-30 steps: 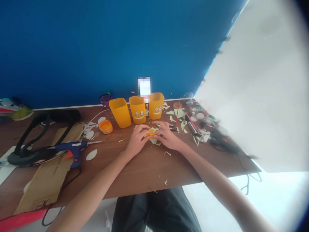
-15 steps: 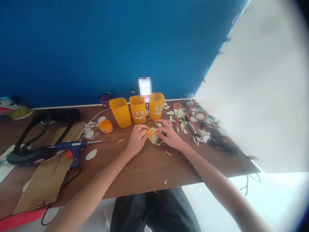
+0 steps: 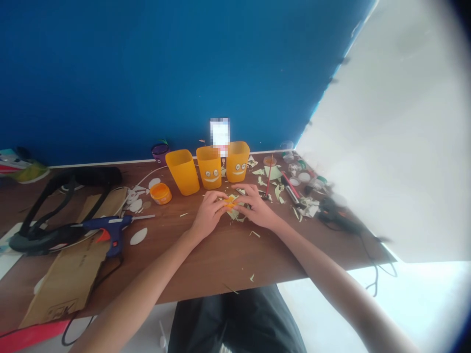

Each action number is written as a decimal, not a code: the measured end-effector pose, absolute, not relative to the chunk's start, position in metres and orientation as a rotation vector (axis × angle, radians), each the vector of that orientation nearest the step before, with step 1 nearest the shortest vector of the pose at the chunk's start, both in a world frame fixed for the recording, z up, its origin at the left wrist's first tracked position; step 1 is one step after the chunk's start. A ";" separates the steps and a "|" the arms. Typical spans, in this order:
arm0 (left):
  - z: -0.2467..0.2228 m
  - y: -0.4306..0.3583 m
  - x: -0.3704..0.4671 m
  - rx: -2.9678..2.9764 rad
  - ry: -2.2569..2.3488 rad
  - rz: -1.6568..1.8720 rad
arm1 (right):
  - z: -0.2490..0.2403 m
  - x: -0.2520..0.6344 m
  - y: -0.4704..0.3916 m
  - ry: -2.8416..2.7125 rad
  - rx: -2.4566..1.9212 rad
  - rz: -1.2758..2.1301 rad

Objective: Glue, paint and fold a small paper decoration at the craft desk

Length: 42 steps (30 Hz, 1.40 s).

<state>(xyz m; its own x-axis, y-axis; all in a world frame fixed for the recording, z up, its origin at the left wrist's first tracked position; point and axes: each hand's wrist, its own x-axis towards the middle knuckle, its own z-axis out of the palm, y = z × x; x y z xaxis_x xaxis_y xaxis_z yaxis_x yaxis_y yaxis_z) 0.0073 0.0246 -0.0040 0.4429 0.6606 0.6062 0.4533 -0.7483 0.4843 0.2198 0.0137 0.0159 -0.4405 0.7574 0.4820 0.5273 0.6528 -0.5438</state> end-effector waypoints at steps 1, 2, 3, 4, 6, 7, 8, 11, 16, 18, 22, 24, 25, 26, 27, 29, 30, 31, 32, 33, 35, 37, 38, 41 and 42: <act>-0.004 0.025 0.007 2.449 0.966 1.183 | 0.016 0.220 0.014 -2.146 -0.994 0.410; -0.004 0.024 0.008 2.453 0.971 1.175 | 0.016 0.220 0.013 -2.147 -0.996 0.409; -0.003 0.024 0.008 2.457 0.979 1.169 | 0.016 0.219 0.013 -2.146 -0.999 0.405; -0.003 0.024 0.008 2.463 0.987 1.164 | 0.016 0.219 0.013 -2.143 -1.002 0.398; -0.002 0.024 0.009 2.467 0.999 1.153 | 0.017 0.219 0.013 -2.132 -1.009 0.373; -0.001 0.023 0.009 2.461 1.005 1.149 | 0.017 0.220 0.013 -2.129 -1.013 0.361; 0.000 0.023 0.009 2.449 1.011 1.145 | 0.017 0.221 0.014 -2.127 -1.020 0.351; 0.002 0.023 0.008 2.375 1.035 1.124 | 0.018 0.227 0.018 -2.103 -1.066 0.325; 0.004 0.023 0.007 2.199 1.118 1.155 | 0.018 0.239 0.025 -1.963 -1.177 0.296; 0.004 0.023 0.008 2.189 1.111 1.150 | 0.018 0.238 0.024 -1.972 -1.164 0.302; 0.001 0.023 0.009 2.326 1.028 1.139 | 0.015 0.224 0.017 -2.065 -1.057 0.349; -0.001 0.023 0.009 2.387 0.991 1.157 | 0.012 0.217 0.015 -2.093 -1.016 0.373; -0.002 0.024 0.009 2.403 0.986 1.164 | 0.010 0.215 0.014 -2.102 -1.006 0.375; -0.003 0.024 0.009 2.411 0.989 1.167 | 0.009 0.214 0.014 -2.108 -1.005 0.371; -0.003 0.025 0.009 2.414 0.997 1.168 | 0.008 0.213 0.015 -2.111 -1.009 0.362; -0.004 0.026 0.008 2.417 1.018 1.160 | 0.007 0.215 0.016 -2.116 -1.021 0.339; -0.005 0.027 0.008 2.419 1.025 1.158 | 0.007 0.216 0.017 -2.116 -1.030 0.329; -0.005 0.027 0.008 2.421 1.032 1.161 | 0.007 0.217 0.017 -2.115 -1.040 0.319; -0.005 0.027 0.008 2.422 1.042 1.167 | 0.007 0.217 0.017 -2.111 -1.051 0.310; -0.005 0.027 0.008 2.422 1.054 1.176 | 0.008 0.218 0.018 -2.106 -1.060 0.302; -0.004 0.027 0.008 2.417 1.077 1.196 | 0.009 0.218 0.017 -2.092 -1.069 0.292; -0.004 0.026 0.008 2.403 1.095 1.210 | 0.009 0.218 0.017 -2.082 -1.065 0.289; -0.003 0.026 0.008 2.395 1.098 1.217 | 0.010 0.218 0.017 -2.080 -1.061 0.290; -0.003 0.025 0.008 2.373 1.091 1.233 | 0.010 0.218 0.017 -2.086 -1.054 0.304; -0.003 0.025 0.008 2.368 1.083 1.233 | 0.009 0.219 0.017 -2.089 -1.055 0.311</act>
